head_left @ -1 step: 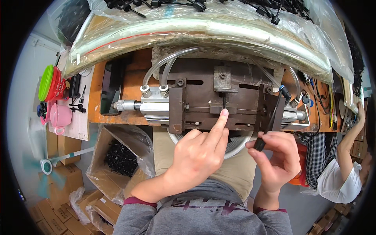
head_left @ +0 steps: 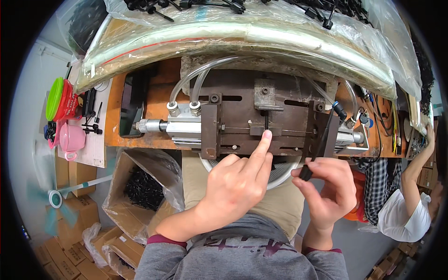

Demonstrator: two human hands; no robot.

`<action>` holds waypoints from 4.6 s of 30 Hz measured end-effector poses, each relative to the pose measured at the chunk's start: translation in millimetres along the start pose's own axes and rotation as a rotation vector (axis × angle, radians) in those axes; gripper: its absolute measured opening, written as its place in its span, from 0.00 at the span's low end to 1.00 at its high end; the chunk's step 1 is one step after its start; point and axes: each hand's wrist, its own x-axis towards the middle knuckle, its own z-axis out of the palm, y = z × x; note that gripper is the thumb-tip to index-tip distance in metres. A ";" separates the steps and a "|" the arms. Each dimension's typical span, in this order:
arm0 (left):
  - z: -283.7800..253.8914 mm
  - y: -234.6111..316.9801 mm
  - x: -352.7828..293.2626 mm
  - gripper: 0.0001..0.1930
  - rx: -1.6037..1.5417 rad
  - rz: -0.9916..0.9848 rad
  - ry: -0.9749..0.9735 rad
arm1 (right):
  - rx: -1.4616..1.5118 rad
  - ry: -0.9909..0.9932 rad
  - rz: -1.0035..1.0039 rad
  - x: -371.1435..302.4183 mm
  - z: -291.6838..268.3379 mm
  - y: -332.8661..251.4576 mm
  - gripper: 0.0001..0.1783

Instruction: Assembling small black plastic components using a manual press machine in a workshop.

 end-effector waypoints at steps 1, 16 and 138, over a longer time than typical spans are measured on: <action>0.0 -0.1 0.3 0.11 -0.003 -0.002 0.002 | -0.040 -0.021 -0.052 1.5 1.1 -1.1 0.20; -14.2 -7.5 1.8 0.12 -0.190 -0.024 -0.027 | -0.192 -0.180 -0.291 0.7 9.0 2.3 0.17; -88.2 -77.5 95.3 0.05 0.005 -0.095 0.449 | -0.316 -0.096 -0.304 59.5 17.0 1.3 0.11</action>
